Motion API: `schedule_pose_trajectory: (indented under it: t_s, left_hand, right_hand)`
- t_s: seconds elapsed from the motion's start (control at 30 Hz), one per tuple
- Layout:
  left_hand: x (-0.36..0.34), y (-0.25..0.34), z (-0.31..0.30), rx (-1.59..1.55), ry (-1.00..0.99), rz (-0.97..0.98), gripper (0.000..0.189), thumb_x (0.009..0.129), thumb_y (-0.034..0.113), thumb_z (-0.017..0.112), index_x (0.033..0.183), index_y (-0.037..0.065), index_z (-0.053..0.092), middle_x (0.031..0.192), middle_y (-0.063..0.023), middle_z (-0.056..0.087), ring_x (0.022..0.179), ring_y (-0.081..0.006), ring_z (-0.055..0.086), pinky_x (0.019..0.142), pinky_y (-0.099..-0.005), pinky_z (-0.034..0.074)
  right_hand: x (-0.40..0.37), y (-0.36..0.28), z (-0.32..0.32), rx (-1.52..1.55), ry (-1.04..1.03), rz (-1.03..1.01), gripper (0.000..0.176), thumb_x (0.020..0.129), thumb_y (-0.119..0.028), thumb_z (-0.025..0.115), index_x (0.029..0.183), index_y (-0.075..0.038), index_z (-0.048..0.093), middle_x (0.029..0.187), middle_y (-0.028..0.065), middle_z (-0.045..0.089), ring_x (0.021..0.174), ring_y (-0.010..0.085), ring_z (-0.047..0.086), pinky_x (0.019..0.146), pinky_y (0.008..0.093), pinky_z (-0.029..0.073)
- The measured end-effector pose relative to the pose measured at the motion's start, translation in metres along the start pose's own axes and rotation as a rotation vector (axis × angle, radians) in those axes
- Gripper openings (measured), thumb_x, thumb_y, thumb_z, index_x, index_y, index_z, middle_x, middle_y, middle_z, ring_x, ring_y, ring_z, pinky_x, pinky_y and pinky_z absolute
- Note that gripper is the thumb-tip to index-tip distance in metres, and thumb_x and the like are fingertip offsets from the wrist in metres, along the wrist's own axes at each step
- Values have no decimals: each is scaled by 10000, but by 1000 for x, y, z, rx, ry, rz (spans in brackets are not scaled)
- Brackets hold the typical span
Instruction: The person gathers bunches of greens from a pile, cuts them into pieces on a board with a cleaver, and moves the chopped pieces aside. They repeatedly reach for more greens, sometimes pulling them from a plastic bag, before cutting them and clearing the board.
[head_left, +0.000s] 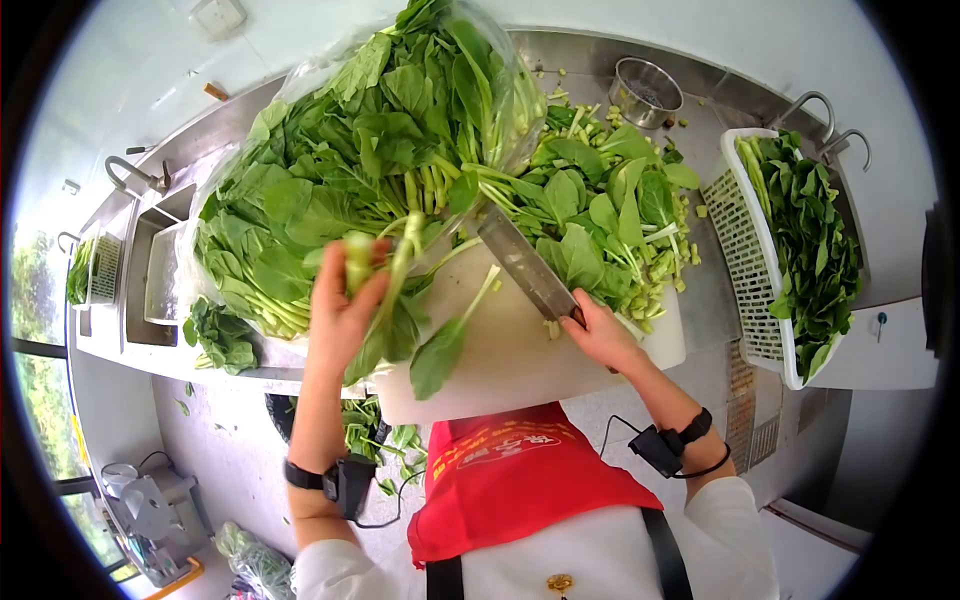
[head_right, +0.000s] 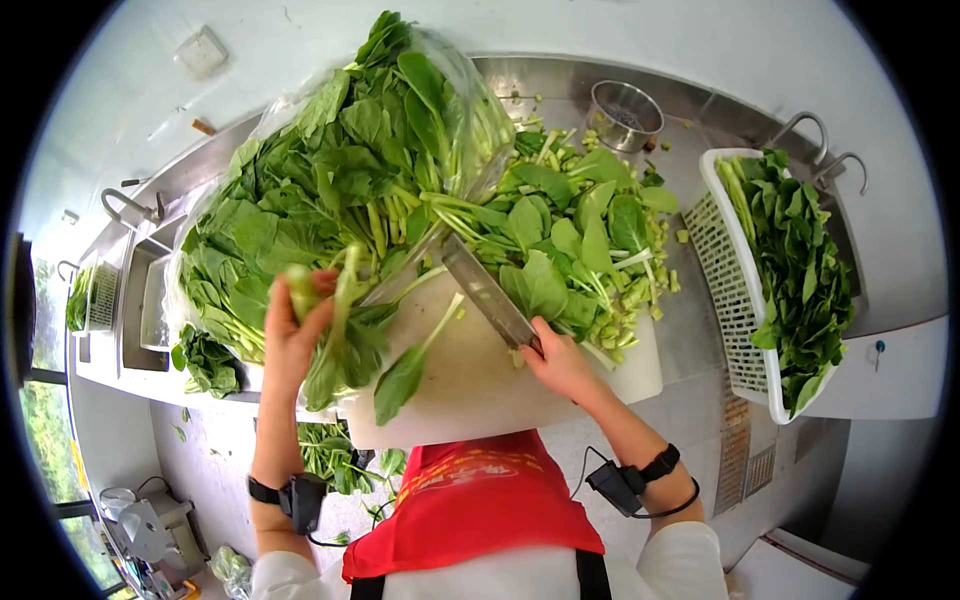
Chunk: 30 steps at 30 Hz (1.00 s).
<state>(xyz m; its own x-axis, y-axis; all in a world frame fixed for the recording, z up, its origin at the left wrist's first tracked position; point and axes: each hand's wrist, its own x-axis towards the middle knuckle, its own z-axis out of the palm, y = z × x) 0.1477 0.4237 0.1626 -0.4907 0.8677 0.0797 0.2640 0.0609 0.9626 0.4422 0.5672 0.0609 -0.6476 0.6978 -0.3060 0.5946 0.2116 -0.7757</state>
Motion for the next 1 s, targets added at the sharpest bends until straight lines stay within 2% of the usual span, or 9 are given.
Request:
schedule_pose_trajectory:
  t_s: [0.07,0.2,0.33,0.43,0.53,0.63,0.73,0.93,1.0]
  left_hand:
    - [6,1,-8,368,-273,24,216,880,69,607,1088,69,548,1011,-38,652,937,-185,624,875,-322,470]
    - [21,12,-44,-101,60,18,222,868,43,622,1073,76,541,899,-24,617,850,-119,603,716,-250,469]
    - [12,28,-59,251,216,22,175,843,104,685,988,52,601,711,15,576,587,-56,466,516,-204,354]
    - [2,42,-51,454,210,-32,211,833,117,691,1016,39,620,698,-21,605,574,-73,488,512,-231,381]
    - [-20,4,-62,695,-66,-147,450,786,280,701,1134,29,567,867,-196,674,746,-304,673,674,-402,523]
    - [-75,-82,-78,499,-276,-92,494,843,197,594,1267,0,435,957,-200,657,764,-290,664,712,-397,526]
    - [-97,-58,-133,-178,-15,-492,484,867,172,548,1302,-2,428,848,-114,622,686,-212,616,709,-348,523]
    - [-92,-94,-336,46,746,-285,390,878,361,520,940,-13,615,748,-133,650,681,-223,629,657,-329,505]
    - [-81,-124,-400,179,871,-411,533,862,391,574,1204,-13,514,1124,-200,564,969,-263,588,774,-362,488]
  right_hand:
    - [-3,-2,2,0,-4,2,268,869,-165,587,1036,-15,440,642,150,543,569,306,518,542,402,400]
    - [3,13,8,-11,11,-34,269,877,-168,583,1060,-21,451,613,130,506,534,239,467,522,368,383]
    - [4,15,7,-13,26,-56,262,873,-164,588,1054,-23,461,616,130,505,543,235,464,531,365,392]
    - [1,5,4,-33,22,-20,254,865,-165,590,1025,-24,452,664,177,564,582,352,533,551,423,415]
    - [-1,30,15,-42,100,-66,282,871,-173,588,1082,-31,466,657,152,559,576,279,540,538,389,421]
    - [-1,29,20,119,77,1,302,881,-142,583,1132,-17,473,630,67,511,550,172,505,511,335,408]
    - [1,17,15,151,49,108,279,886,-132,572,1118,-9,478,625,49,501,541,143,474,506,314,400]
    - [-4,3,14,139,63,129,229,866,-129,592,1033,-14,487,617,48,496,527,151,446,500,320,383]
    - [0,28,20,97,98,99,201,857,-149,609,943,-35,467,608,61,484,534,156,441,503,331,373]
